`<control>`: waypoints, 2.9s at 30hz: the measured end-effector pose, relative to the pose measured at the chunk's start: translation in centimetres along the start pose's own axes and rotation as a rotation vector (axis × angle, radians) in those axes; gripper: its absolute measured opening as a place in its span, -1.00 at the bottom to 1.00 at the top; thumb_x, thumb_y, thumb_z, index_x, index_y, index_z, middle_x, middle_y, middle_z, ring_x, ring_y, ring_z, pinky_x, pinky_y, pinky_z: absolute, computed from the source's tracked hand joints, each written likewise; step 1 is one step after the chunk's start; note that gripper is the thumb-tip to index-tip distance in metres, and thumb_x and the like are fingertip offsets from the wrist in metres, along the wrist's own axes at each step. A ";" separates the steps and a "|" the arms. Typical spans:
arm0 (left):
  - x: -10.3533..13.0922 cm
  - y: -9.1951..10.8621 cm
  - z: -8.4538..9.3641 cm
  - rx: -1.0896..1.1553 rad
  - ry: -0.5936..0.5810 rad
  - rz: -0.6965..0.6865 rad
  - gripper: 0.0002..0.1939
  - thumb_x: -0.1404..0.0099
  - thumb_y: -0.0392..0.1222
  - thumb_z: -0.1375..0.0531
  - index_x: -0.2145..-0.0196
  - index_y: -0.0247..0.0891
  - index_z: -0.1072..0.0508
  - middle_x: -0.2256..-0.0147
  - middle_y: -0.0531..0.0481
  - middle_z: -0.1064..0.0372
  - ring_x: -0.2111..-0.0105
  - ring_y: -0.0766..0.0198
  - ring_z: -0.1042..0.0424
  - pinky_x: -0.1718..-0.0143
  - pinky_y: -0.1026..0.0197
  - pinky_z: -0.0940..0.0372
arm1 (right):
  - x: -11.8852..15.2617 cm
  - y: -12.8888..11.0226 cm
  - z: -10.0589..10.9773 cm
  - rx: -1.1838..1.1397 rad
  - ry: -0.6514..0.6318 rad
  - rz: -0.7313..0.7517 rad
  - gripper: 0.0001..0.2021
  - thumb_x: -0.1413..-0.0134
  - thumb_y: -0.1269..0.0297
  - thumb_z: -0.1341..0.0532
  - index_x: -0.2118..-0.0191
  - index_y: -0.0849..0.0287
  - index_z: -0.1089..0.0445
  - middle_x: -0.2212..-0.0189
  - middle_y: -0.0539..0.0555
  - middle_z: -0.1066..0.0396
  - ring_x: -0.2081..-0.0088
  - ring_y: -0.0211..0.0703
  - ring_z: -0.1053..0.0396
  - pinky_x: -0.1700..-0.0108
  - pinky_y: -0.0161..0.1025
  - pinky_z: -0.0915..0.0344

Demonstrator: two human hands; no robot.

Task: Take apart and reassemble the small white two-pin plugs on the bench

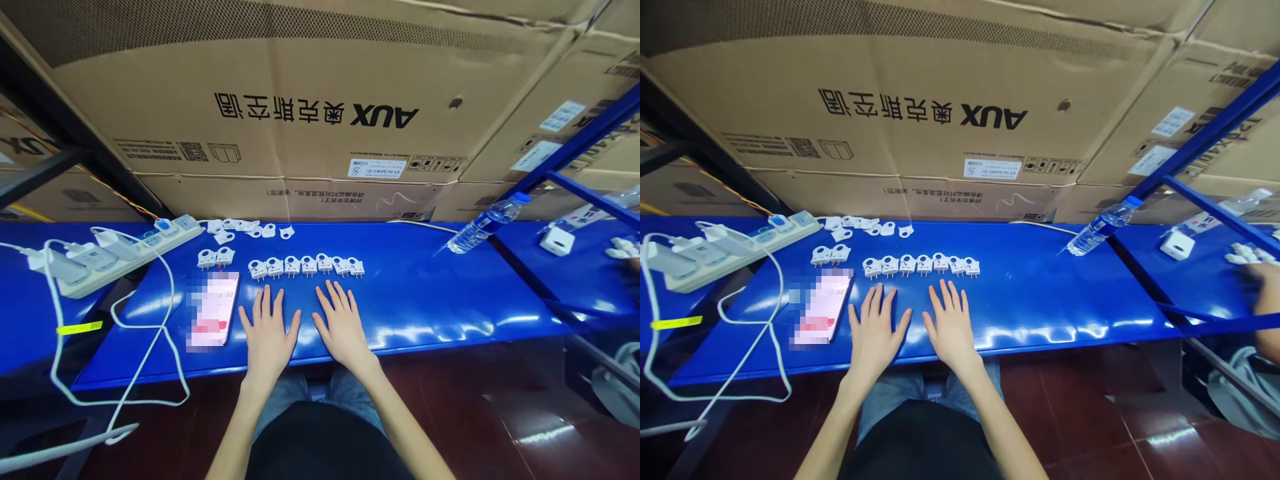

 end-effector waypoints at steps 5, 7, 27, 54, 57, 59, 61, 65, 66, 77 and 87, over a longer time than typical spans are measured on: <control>0.1 -0.1 -0.1 0.015 0.008 0.004 -0.39 -0.52 0.08 0.01 -0.32 -0.38 -0.35 -0.40 -0.41 -0.18 -0.44 -0.25 -0.11 -0.41 -0.49 0.11 | 0.0 0.0 0.0 0.002 0.001 -0.005 -0.43 -0.54 0.07 0.04 -0.51 0.15 -0.11 -0.53 0.17 0.04 -0.54 0.11 0.10 -0.51 0.21 0.07; 0.1 -0.2 -0.1 0.015 0.012 0.003 -0.39 -0.52 0.08 0.01 -0.32 -0.37 -0.35 -0.40 -0.41 -0.18 -0.44 -0.24 -0.10 -0.41 -0.48 0.11 | 0.0 0.0 0.0 -0.005 0.011 -0.002 -0.42 -0.54 0.05 0.05 -0.51 0.14 -0.11 -0.53 0.17 0.04 -0.54 0.11 0.10 -0.51 0.21 0.07; 0.6 -0.2 -0.3 -0.011 0.027 -0.011 -0.40 -0.54 0.08 0.04 -0.32 -0.35 -0.35 -0.39 -0.39 -0.20 -0.44 -0.21 -0.12 -0.41 -0.45 0.07 | 0.4 0.3 -0.5 -0.010 0.038 0.016 -0.41 -0.54 0.04 0.05 -0.50 0.17 -0.13 -0.53 0.19 0.02 -0.54 0.11 0.10 -0.52 0.21 0.10; 1.2 0.1 -0.6 -0.038 0.028 -0.019 -0.41 -0.52 0.07 0.02 -0.31 -0.35 -0.36 -0.39 -0.38 -0.21 -0.44 -0.19 -0.11 -0.41 -0.45 0.04 | 1.2 0.7 -0.3 -0.081 0.054 0.005 -0.44 -0.53 0.07 0.02 -0.46 0.22 -0.21 -0.50 0.23 -0.05 -0.53 0.16 0.08 -0.53 0.21 0.12; 1.2 0.2 -0.6 -0.049 0.045 -0.034 -0.40 -0.52 0.07 0.01 -0.31 -0.37 -0.36 -0.38 -0.40 -0.22 -0.43 -0.22 -0.13 -0.39 -0.48 0.02 | 1.2 0.7 -0.4 -0.079 0.065 0.011 -0.45 -0.52 0.08 0.00 -0.44 0.22 -0.25 -0.49 0.24 -0.07 -0.53 0.14 0.05 -0.52 0.21 0.09; 1.2 0.2 -0.5 -0.052 0.054 -0.042 -0.40 -0.52 0.06 0.01 -0.30 -0.39 -0.37 -0.37 -0.42 -0.24 -0.43 -0.23 -0.15 -0.39 -0.48 0.01 | 1.3 0.5 -0.5 -0.074 0.070 0.012 -0.46 -0.52 0.09 -0.02 -0.43 0.23 -0.25 -0.48 0.25 -0.09 -0.52 0.16 0.04 -0.52 0.23 0.07; 1.2 0.2 -0.4 -0.052 0.057 -0.046 -0.41 -0.53 0.06 0.01 -0.30 -0.39 -0.38 -0.37 -0.42 -0.24 -0.42 -0.23 -0.15 -0.39 -0.48 0.01 | 1.4 0.4 -0.2 -0.077 0.083 0.015 -0.48 -0.50 0.11 -0.07 -0.41 0.23 -0.28 -0.47 0.26 -0.12 -0.52 0.19 0.01 -0.51 0.25 0.05; 1.2 0.1 -0.4 -0.056 0.050 -0.036 -0.41 -0.53 0.05 0.01 -0.31 -0.37 -0.37 -0.38 -0.40 -0.22 -0.43 -0.22 -0.14 -0.40 -0.46 0.01 | 0.8 1.4 2.0 -0.231 0.130 0.062 -0.72 -0.45 0.21 -0.14 -0.05 0.06 -0.58 -0.19 0.14 -0.53 -0.26 0.06 -0.43 -0.27 -0.01 -0.37; 1.2 0.1 -0.4 -0.058 0.045 -0.036 -0.41 -0.53 0.06 0.01 -0.32 -0.37 -0.36 -0.38 -0.40 -0.22 -0.43 -0.22 -0.14 -0.40 -0.46 0.01 | 0.3 2.3 2.9 -0.307 0.160 0.058 -0.73 -0.45 0.21 -0.13 0.03 0.05 -0.60 -0.06 0.10 -0.60 -0.08 -0.03 -0.55 -0.14 -0.11 -0.45; 1.0 -0.2 -0.7 -0.052 0.021 -0.027 -0.39 -0.54 0.08 0.04 -0.34 -0.35 -0.34 -0.39 -0.38 -0.21 -0.45 -0.22 -0.11 -0.41 -0.46 0.04 | -9.4 13.4 7.9 -0.087 0.143 -0.002 -0.81 -0.26 0.23 -0.28 0.11 0.06 -0.65 0.16 0.07 -0.65 0.22 -0.09 -0.54 0.15 -0.22 -0.36; 0.8 -0.2 -0.8 -0.031 0.003 -0.016 -0.39 -0.55 0.09 0.06 -0.33 -0.34 -0.34 -0.40 -0.37 -0.20 -0.45 -0.21 -0.08 -0.40 -0.48 0.04 | -10.5 13.2 5.1 -0.129 -0.085 0.103 -0.83 -0.25 0.20 -0.30 0.17 0.03 -0.66 0.18 0.03 -0.67 0.18 -0.08 -0.56 0.15 -0.26 -0.33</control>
Point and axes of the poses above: each hand's wrist, its own x-axis away from the middle knuckle, its own z-axis out of the back of the hand, y = z × x, the point moved 9 cm from there along -x, towards the middle knuckle
